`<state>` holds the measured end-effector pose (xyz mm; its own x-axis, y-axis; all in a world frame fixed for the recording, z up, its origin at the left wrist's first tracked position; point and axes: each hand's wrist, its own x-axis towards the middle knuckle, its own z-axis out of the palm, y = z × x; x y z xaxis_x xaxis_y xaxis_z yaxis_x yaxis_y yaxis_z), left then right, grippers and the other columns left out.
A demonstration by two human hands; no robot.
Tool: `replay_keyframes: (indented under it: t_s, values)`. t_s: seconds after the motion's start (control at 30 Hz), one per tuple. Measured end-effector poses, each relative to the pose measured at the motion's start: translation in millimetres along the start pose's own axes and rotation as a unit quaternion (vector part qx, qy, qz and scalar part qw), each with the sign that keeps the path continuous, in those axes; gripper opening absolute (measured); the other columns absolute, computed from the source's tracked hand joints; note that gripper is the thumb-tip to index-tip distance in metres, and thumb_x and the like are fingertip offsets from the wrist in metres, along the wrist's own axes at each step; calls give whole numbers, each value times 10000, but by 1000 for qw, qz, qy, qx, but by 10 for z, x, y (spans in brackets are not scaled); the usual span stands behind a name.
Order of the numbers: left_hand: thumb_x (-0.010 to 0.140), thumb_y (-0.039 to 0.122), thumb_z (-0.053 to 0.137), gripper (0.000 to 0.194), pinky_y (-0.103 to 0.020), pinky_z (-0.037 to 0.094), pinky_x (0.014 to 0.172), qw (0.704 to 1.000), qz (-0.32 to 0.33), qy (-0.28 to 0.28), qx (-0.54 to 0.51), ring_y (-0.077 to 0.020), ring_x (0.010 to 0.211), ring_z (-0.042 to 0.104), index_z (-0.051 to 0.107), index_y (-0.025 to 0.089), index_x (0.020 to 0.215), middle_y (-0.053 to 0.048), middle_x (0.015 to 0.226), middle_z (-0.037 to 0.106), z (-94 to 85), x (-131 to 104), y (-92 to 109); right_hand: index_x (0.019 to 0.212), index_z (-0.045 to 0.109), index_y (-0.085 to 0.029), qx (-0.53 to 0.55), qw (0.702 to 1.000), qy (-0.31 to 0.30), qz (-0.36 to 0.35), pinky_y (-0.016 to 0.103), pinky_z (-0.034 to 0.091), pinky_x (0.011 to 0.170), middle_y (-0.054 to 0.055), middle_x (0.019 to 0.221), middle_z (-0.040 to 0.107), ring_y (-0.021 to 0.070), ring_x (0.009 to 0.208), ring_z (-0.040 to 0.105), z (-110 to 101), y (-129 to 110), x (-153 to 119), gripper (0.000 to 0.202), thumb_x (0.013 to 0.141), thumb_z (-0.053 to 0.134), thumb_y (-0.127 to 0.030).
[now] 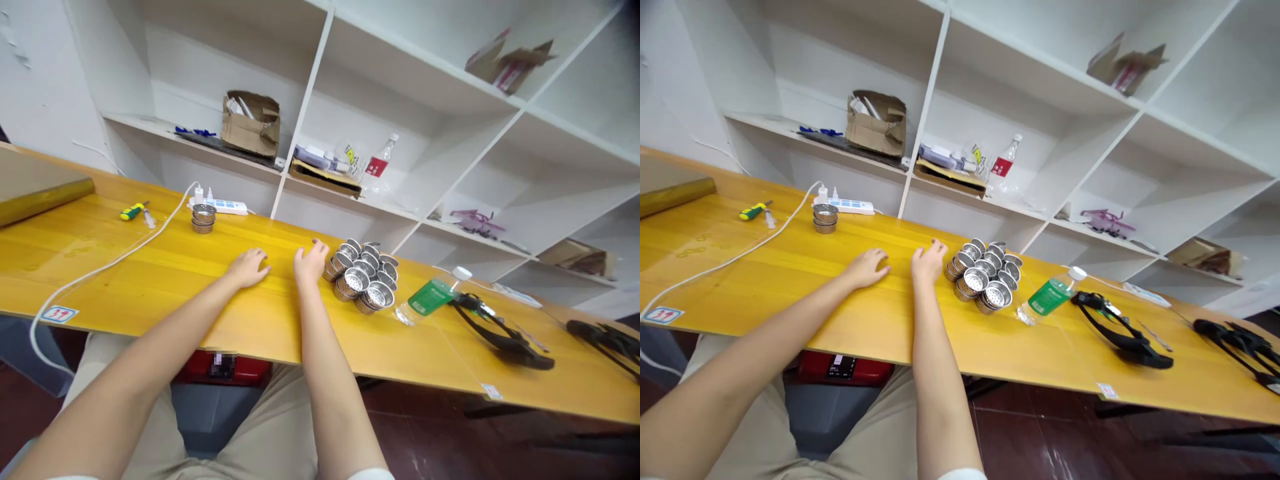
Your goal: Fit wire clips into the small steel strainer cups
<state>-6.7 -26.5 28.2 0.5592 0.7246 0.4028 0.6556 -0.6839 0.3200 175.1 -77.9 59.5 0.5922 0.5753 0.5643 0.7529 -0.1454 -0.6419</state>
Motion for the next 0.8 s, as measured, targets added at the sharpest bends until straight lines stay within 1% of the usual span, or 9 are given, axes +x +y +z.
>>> replay_keyframes:
  t_s: [0.07,0.13,0.23,0.3,0.37,0.47,0.57,0.67,0.8]
  values:
    - [926,429,540,354,-481,488,1076,1000,-17,-7,-11,-338,1213,617,677,202,1162,-142,1247,674,96,-42,-50,1295,534,-146,-12,1000,20,3,409,504,904,214,1340,508,306,1076,633,-26,92,56,404,895,550,-199]
    - [942,398,521,327,-463,481,1090,999,-30,23,-20,-318,1222,610,662,225,1181,-121,1249,671,56,-55,-166,1295,527,-145,-18,999,36,-5,427,493,948,218,1334,500,321,1134,610,3,165,75,411,887,550,-193]
    - [923,384,580,384,-442,429,1159,987,-88,132,-16,-308,1319,545,603,238,1278,-121,1365,599,-181,-23,-412,1276,535,-149,-17,1000,21,-15,418,497,929,205,1312,511,312,1101,618,107,209,22,392,888,546,-205]
    - [875,407,669,573,-479,346,1226,962,-155,225,7,-347,1455,403,518,216,1393,-151,1536,444,-389,30,-616,1267,542,-150,-14,1000,-3,-17,399,505,882,195,1301,521,297,1050,631,181,201,-35,383,889,544,-214]
    - [815,432,750,773,-524,303,1240,942,-209,262,20,-384,1511,295,425,217,1483,-163,1624,301,-583,96,-851,1266,542,-149,-8,1000,-17,-20,387,507,852,193,1302,526,285,1019,637,244,182,-76,378,895,534,-221]
    - [741,430,827,939,-551,290,1227,940,-239,246,12,-417,1515,255,375,191,1528,-183,1645,218,-773,197,-1216,1261,541,-146,4,999,-28,-27,388,504,847,195,1298,535,271,982,641,312,176,-86,367,904,524,-228]
    - [729,416,812,787,-508,369,1191,949,-249,192,-8,-377,1434,405,509,205,1424,-155,1572,367,-824,281,-1504,1244,549,-147,12,999,-36,-31,395,500,858,190,1280,552,257,929,643,357,204,-62,355,899,526,-227]
    - [753,412,763,596,-460,449,1129,953,-246,179,2,-336,1293,547,608,222,1297,-139,1390,552,-807,331,-1661,1233,552,-152,14,999,-36,-33,398,496,870,186,1275,561,245,887,640,387,233,-44,344,901,519,-231]
    - [768,421,747,534,-424,479,1074,953,-244,175,27,-316,1214,591,639,167,1225,-136,1298,611,-812,346,-1739,1234,552,-155,14,998,-41,-43,398,493,885,185,1279,565,239,879,640,402,233,-45,344,901,512,-230]
